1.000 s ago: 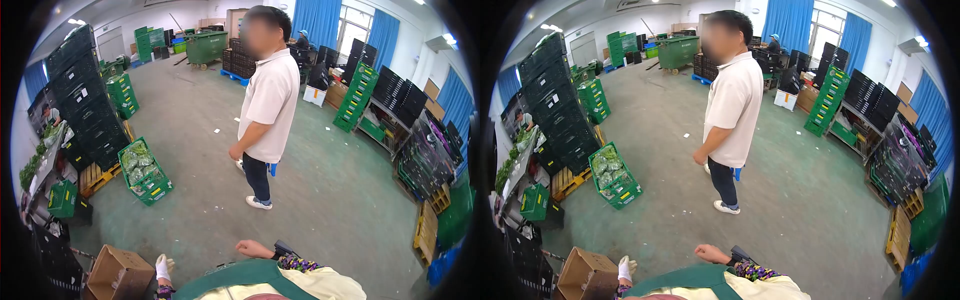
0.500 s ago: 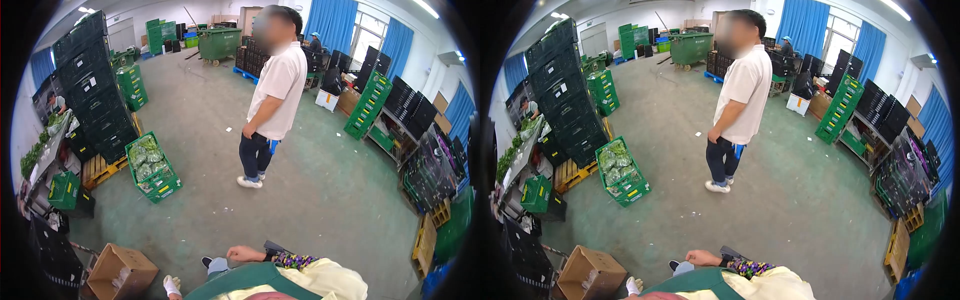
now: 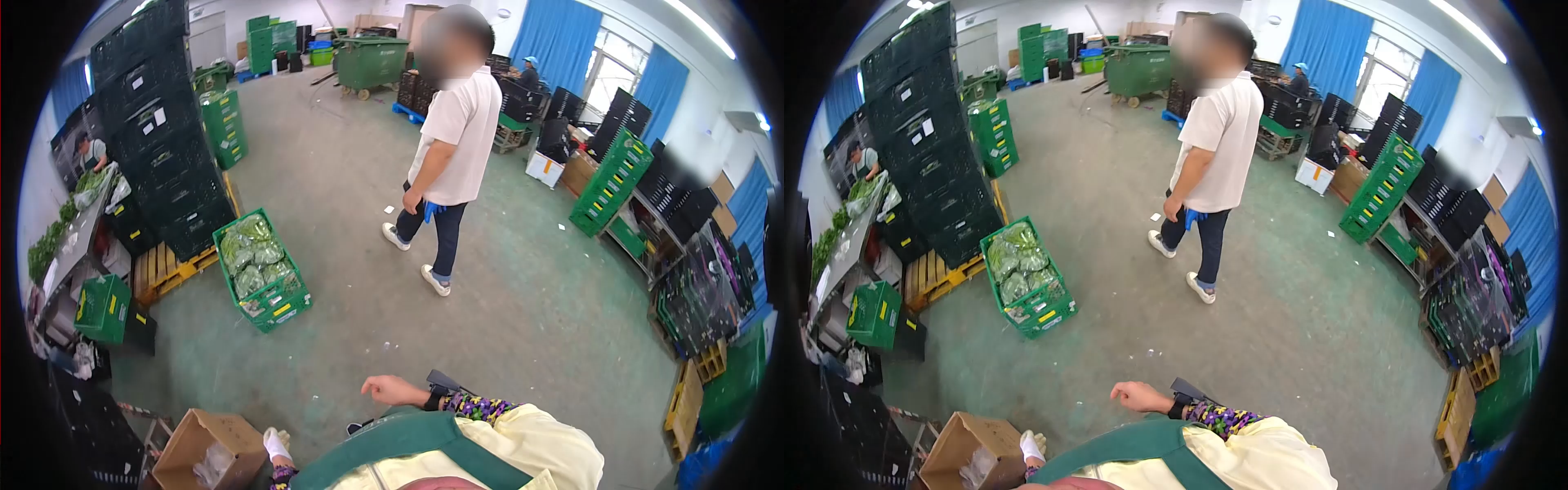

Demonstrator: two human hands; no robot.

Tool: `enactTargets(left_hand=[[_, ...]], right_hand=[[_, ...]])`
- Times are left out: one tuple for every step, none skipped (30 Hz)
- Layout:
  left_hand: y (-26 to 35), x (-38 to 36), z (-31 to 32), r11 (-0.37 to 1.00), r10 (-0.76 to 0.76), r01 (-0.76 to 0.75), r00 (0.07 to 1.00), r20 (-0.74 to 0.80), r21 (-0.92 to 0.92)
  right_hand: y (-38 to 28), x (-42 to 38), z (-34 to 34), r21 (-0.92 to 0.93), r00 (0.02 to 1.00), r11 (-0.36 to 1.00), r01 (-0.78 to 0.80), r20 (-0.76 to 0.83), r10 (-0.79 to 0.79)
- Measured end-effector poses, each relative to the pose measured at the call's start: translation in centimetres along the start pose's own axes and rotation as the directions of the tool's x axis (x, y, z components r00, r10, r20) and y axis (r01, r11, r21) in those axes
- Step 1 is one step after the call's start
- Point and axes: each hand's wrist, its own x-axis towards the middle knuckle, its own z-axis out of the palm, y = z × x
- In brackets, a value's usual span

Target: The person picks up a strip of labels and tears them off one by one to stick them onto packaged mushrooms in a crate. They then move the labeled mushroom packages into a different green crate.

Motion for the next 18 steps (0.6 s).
enactTargets(left_hand=[[0.8,0.2,0.1,1.000,0.002,-0.003,0.999,-0.040,-0.022],[0.7,2.2,0.3,0.997,0.037,-0.035,0.999,0.021,-0.065],[1.4,1.4,0.2,0.989,0.076,-0.069,0.996,0.053,-0.132],[1.5,0.7,1.1,0.984,0.068,-0.080,0.995,-0.075,-0.160],[2.1,-0.6,1.5,0.985,0.083,-0.095,0.992,-0.092,-0.143],[1.5,-0.4,1.4,0.989,0.079,-0.094,0.989,-0.123,-0.118],[1.0,0.0,1.6,0.994,0.068,-0.079,0.989,-0.130,-0.082],[0.5,0.0,1.8,0.992,0.053,-0.074,0.981,-0.186,-0.107],[0.1,-0.5,2.5,0.990,0.033,-0.063,0.973,-0.228,-0.125],[0.3,-1.3,3.2,0.980,-0.019,-0.038,0.959,-0.282,-0.197],[0.7,-2.5,3.7,0.966,-0.066,-0.022,0.941,-0.331,-0.257],[0.0,-3.6,4.1,0.952,-0.069,-0.045,0.931,-0.357,-0.304],[-0.5,-4.2,4.1,0.946,-0.089,-0.043,0.919,-0.384,-0.320],[-0.8,-4.6,4.0,0.939,-0.119,-0.021,0.915,-0.384,-0.343],[-1.1,-4.9,3.9,0.930,-0.148,-0.001,0.913,-0.380,-0.366],[-1.4,-5.4,3.7,0.922,-0.180,0.012,0.898,-0.402,-0.387],[-1.7,-5.7,3.5,0.909,-0.212,0.021,0.884,-0.417,-0.416],[-2.2,-5.8,3.1,0.890,-0.189,-0.031,0.882,-0.431,-0.454]], right_hand=[[0.8,1.1,0.2,-0.011,0.999,0.999,0.034,-0.007,-0.034],[1.6,2.0,0.2,0.029,0.999,0.999,0.043,-0.011,-0.042],[2.6,2.8,-0.1,0.059,0.998,0.996,0.065,0.015,-0.066],[3.5,3.7,-0.1,0.080,0.989,0.987,0.143,-0.043,-0.140],[4.4,5.1,-0.4,0.103,0.971,0.968,0.230,-0.085,-0.222],[3.6,6.1,-1.5,0.121,0.993,0.985,0.120,-0.017,-0.119],[3.0,7.2,-2.7,0.116,0.999,0.993,-0.011,0.032,0.007],[2.9,9.1,-3.5,0.074,0.993,0.997,0.012,0.113,-0.020],[3.0,10.6,-4.5,0.084,0.988,0.996,0.009,0.154,-0.022],[3.2,11.9,-5.5,0.103,0.983,0.995,-0.005,0.185,-0.014],[3.3,13.7,-6.1,0.082,0.971,0.997,-0.002,0.238,-0.017],[4.1,15.6,-6.5,0.043,0.962,0.996,0.076,0.261,-0.085],[4.3,17.7,-6.6,0.016,0.949,0.989,0.144,0.280,-0.143],[4.4,19.8,-6.7,0.006,0.949,0.989,0.145,0.282,-0.141],[3.6,21.4,-6.9,0.005,0.939,0.988,0.152,0.311,-0.146],[2.2,23.0,-7.0,-0.016,0.929,0.981,0.192,0.326,-0.176],[0.8,24.6,-7.0,-0.042,0.914,0.971,0.234,0.350,-0.205],[-0.6,26.1,-6.8,-0.046,0.903,0.978,0.203,0.395,-0.169]])
